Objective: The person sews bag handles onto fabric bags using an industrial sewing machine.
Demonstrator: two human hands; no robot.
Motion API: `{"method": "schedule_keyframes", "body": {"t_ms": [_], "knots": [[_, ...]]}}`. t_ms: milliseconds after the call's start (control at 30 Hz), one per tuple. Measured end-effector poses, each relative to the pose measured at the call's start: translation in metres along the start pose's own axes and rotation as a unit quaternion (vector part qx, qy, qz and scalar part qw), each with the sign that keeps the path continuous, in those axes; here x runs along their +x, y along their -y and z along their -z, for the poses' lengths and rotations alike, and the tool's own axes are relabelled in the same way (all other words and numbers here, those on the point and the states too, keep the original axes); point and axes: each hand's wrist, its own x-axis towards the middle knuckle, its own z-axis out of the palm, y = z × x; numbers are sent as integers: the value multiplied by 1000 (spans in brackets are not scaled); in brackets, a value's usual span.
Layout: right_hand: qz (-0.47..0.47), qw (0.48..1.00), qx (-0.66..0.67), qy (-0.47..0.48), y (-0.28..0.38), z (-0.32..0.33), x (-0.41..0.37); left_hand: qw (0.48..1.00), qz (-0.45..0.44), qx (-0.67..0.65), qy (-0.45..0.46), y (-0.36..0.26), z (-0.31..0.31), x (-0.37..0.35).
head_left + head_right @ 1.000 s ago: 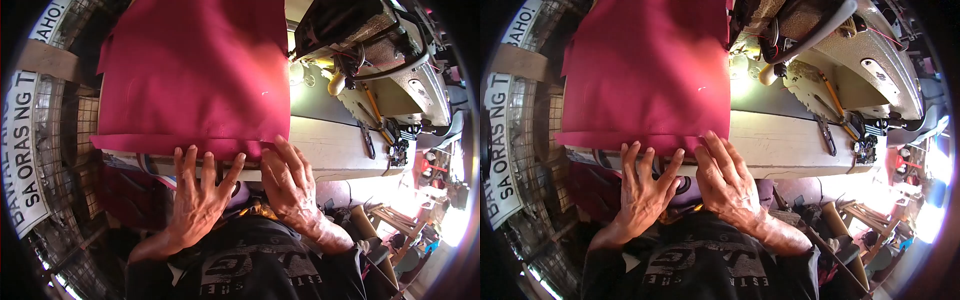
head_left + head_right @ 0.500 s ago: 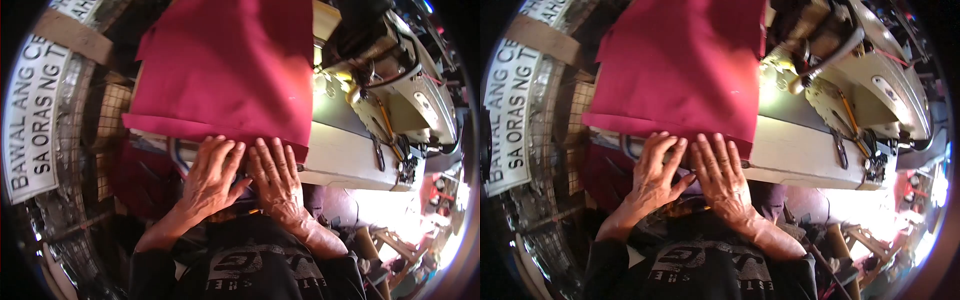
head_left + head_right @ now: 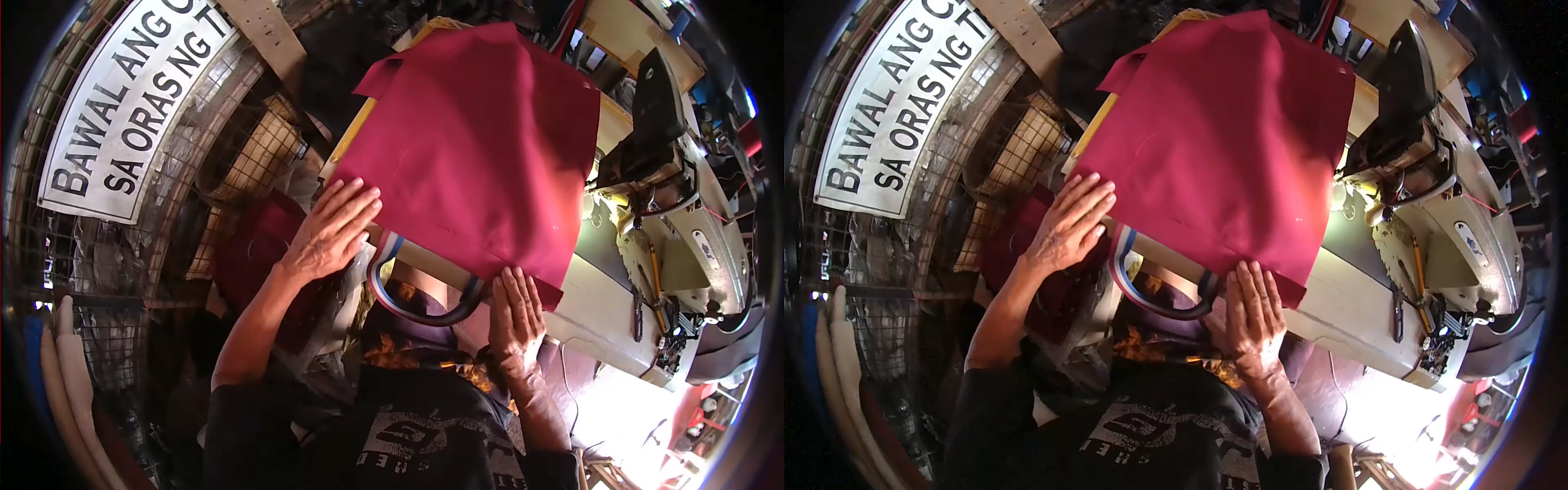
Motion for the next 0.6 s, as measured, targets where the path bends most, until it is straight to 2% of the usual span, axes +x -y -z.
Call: {"method": "schedule_keyframes", "body": {"t_ms": [33, 167, 200, 300, 433, 533, 567, 600], "knots": [[1, 999, -9, -31, -4, -2, -2, 1000, -9, 2, -4, -3, 0, -4], [25, 999, -9, -44, -15, 4, 4, 998, -36, 39, -33, 6, -6, -14], [36, 998, -17, -46, -16, 4, 6, 997, -25, 22, -71, 8, -8, -14], [50, 996, -17, -70, -19, 2, 10, 994, -23, 35, -102, 18, -7, -15], [83, 995, -10, -56, -12, 27, 27, 982, 20, 7, -189, 27, -15, -14], [123, 992, -30, -19, 4, 63, 47, 976, 48, -80, -197, 31, 19, -19], [155, 986, -43, -33, 10, 69, 54, 952, 91, -159, -245, 28, 29, -22], [166, 986, -5, -35, 17, 74, 56, 958, 80, -115, -252, 34, 52, -24]]}}
